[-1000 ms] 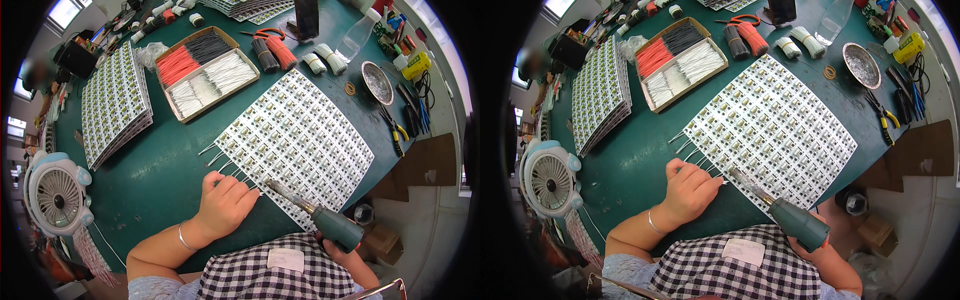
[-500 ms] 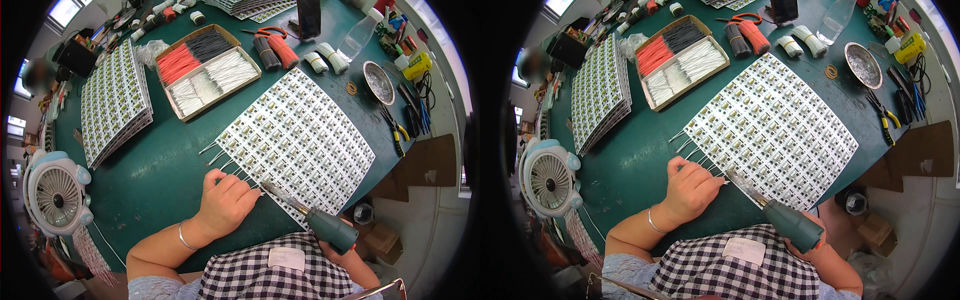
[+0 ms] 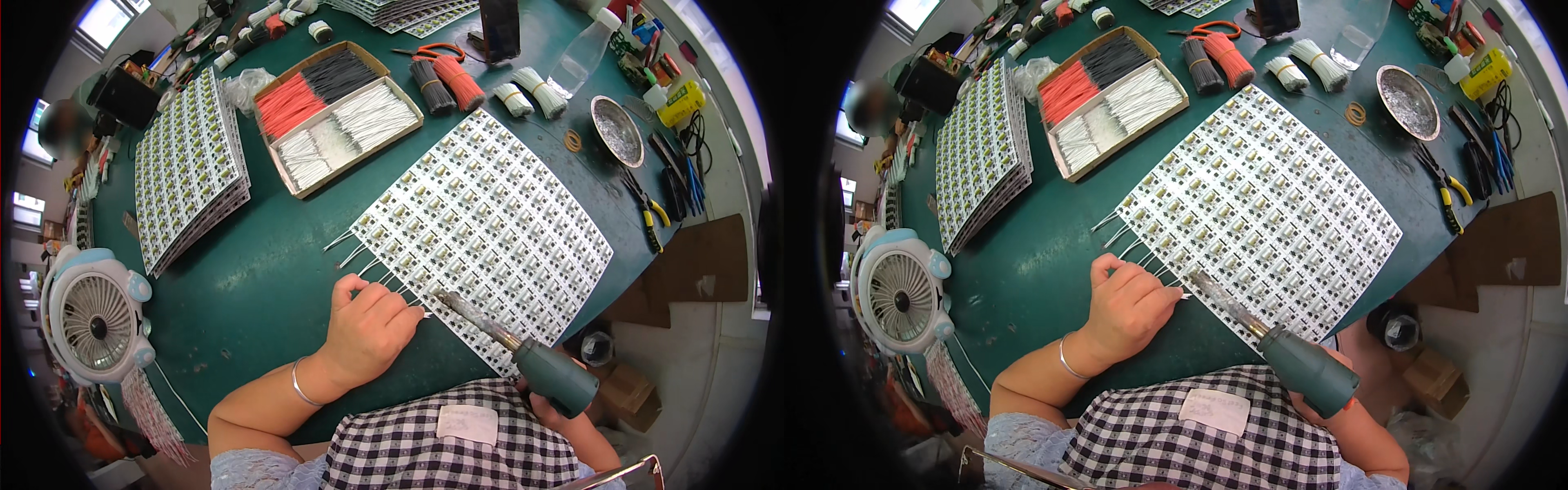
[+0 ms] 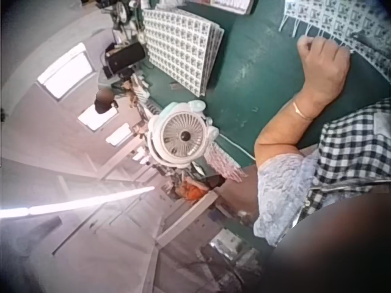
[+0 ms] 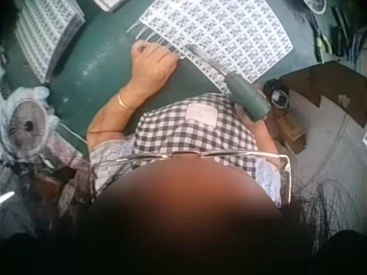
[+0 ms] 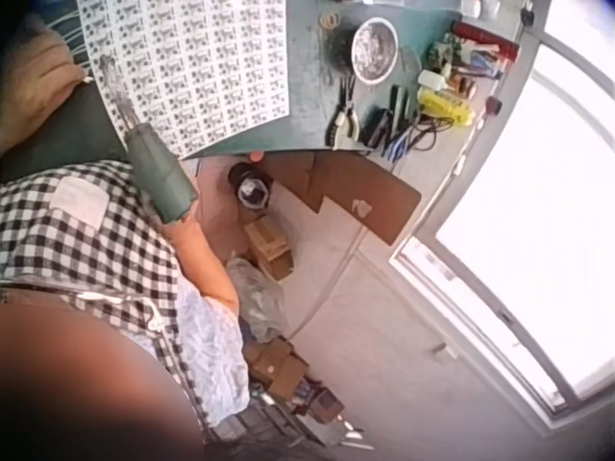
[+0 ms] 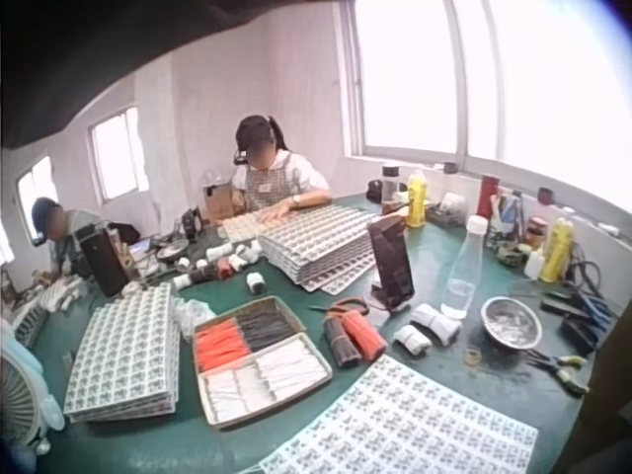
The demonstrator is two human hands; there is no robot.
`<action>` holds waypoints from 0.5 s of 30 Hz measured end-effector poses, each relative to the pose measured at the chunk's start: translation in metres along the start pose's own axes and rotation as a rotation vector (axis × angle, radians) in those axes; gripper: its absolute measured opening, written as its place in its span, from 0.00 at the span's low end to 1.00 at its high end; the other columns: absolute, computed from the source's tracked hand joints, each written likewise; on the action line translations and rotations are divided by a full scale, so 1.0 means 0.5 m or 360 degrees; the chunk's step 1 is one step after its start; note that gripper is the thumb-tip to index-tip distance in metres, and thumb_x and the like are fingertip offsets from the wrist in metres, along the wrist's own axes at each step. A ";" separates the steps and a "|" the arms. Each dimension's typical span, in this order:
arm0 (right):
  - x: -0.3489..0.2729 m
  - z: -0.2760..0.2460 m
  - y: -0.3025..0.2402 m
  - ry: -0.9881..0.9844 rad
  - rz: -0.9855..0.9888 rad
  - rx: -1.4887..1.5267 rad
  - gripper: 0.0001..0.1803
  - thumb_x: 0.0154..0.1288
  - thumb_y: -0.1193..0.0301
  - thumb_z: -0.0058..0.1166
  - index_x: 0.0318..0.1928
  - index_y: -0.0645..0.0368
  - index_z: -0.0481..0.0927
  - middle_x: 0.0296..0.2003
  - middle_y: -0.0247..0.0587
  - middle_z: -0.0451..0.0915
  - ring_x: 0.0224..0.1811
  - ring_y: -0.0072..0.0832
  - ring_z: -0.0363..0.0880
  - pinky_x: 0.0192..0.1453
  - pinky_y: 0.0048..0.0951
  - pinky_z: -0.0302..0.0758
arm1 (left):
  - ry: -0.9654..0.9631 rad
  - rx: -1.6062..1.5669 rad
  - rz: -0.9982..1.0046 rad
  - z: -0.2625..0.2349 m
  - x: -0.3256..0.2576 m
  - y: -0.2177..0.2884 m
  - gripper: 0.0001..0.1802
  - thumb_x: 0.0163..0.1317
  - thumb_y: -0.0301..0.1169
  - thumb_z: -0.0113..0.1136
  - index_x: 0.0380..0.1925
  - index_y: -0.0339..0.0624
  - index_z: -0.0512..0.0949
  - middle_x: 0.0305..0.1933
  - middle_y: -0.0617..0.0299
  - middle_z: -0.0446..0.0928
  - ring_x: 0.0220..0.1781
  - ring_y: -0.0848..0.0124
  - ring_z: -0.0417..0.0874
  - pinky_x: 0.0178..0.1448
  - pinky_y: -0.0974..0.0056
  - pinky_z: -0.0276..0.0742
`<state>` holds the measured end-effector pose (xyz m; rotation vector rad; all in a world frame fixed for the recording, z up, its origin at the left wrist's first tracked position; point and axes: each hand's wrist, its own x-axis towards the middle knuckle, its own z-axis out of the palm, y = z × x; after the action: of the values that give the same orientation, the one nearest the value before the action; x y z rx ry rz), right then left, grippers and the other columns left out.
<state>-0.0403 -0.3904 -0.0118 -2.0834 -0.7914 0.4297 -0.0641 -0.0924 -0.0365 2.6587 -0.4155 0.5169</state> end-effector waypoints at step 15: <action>-0.029 -0.024 -0.007 0.0174 0.0121 0.0631 0.15 0.49 0.81 0.53 0.41 0.66 0.78 0.34 0.42 0.82 0.29 0.29 0.83 0.35 0.26 0.78 | 0.0046 0.0067 -0.0041 -0.028 0.008 0.039 0.13 0.39 0.24 0.68 0.28 0.52 0.81 0.24 0.74 0.70 0.31 0.72 0.72 0.45 0.59 0.57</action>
<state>-0.0456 -0.4057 -0.0016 -1.7524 -0.5150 0.4678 -0.0716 -0.1045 -0.0166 2.6895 -0.3654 0.5616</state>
